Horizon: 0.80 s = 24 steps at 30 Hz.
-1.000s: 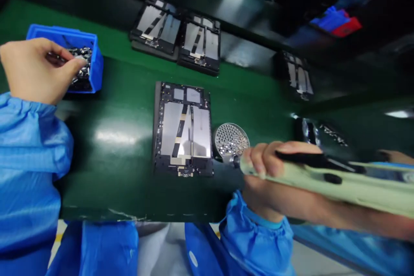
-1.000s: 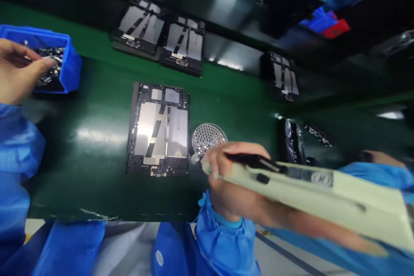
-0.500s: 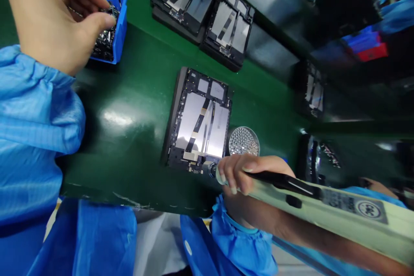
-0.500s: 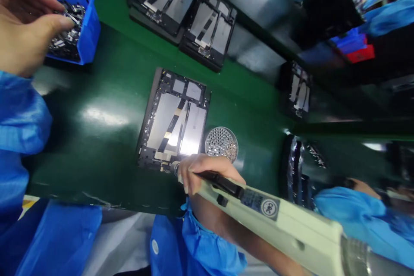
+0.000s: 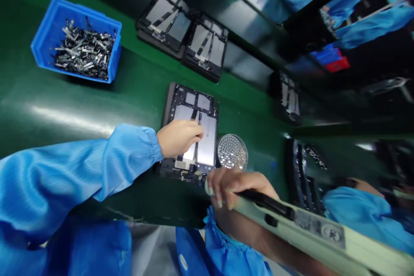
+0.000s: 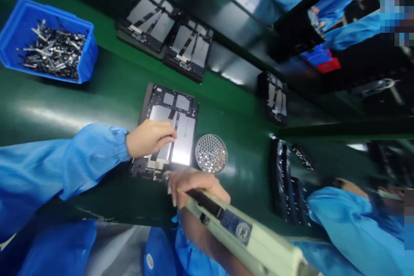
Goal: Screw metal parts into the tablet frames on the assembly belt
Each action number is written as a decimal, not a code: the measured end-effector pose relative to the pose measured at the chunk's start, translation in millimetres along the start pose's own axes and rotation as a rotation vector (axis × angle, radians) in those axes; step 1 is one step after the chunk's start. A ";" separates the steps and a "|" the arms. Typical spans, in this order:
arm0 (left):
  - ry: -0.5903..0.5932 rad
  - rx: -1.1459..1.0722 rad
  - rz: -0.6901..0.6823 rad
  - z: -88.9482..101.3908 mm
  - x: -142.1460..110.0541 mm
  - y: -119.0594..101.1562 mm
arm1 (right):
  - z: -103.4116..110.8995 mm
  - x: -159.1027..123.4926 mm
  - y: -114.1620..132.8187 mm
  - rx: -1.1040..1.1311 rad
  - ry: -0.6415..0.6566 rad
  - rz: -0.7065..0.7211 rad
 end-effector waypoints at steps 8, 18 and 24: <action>-0.054 0.012 -0.077 4.9 -10.5 3.3 | -11.3 -4.7 -2.9 0.121 -0.002 0.188; -0.064 0.103 -0.138 2.9 -11.6 -3.7 | 5.5 7.9 -5.2 0.093 0.232 0.247; -0.034 0.109 -0.129 0.8 -15.1 -5.4 | 8.3 3.2 -9.0 0.144 0.103 0.153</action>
Point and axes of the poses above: each hand's wrist, its own x-axis towards the middle knuckle, its own z-axis out of the back of the hand, y = z × x, the point moved 3 cm from there along x, towards the middle knuckle, and after that the axes turned 7 degrees about -z, right-handed, at the moved point
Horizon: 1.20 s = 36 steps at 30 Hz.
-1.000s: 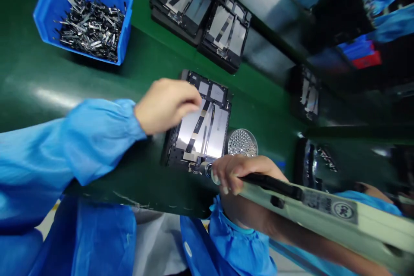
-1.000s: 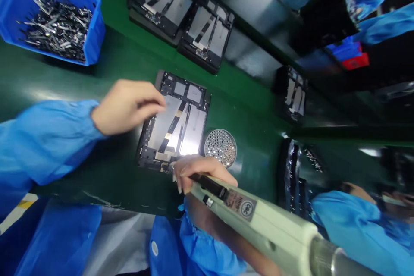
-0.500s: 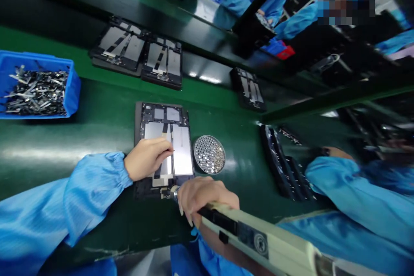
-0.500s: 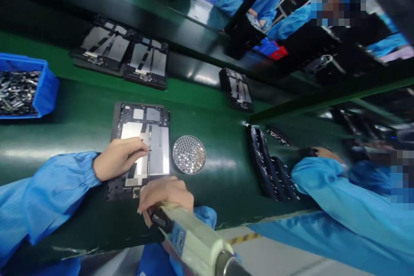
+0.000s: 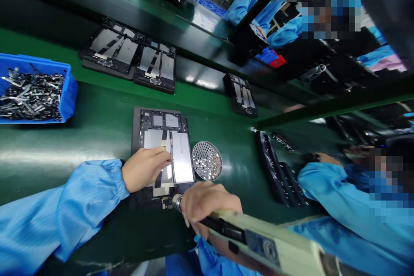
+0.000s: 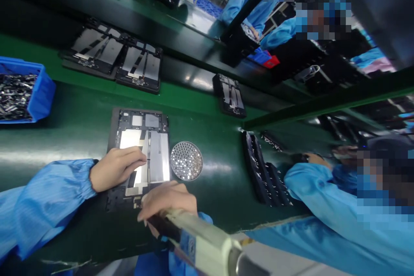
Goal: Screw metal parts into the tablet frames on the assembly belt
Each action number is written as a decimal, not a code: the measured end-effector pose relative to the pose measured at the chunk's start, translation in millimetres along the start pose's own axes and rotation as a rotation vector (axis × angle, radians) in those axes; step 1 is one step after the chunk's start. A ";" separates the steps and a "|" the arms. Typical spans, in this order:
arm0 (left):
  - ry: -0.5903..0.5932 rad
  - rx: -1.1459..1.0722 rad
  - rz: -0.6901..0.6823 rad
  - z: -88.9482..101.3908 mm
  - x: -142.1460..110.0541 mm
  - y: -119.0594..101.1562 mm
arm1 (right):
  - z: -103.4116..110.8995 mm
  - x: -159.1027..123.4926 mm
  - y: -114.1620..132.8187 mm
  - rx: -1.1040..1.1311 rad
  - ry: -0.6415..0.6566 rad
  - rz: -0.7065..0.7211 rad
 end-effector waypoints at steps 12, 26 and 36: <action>0.070 -0.026 0.000 0.8 -4.0 -3.0 | 27.0 4.5 37.2 -0.065 0.034 0.171; -0.204 -0.161 -0.019 23.5 -3.4 -5.0 | 84.7 25.9 -1.0 -0.137 -0.607 0.192; -0.319 -0.076 0.131 24.3 -12.7 1.2 | 86.8 33.5 -4.6 -0.116 -0.627 0.169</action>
Point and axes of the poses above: each hand's wrist, its own x-axis towards the middle knuckle, its own z-axis out of the back of the hand, y = z × x, the point moved 3 cm from there along x, towards the middle knuckle, and after that the axes turned 7 degrees about -z, right-handed, at the moved point
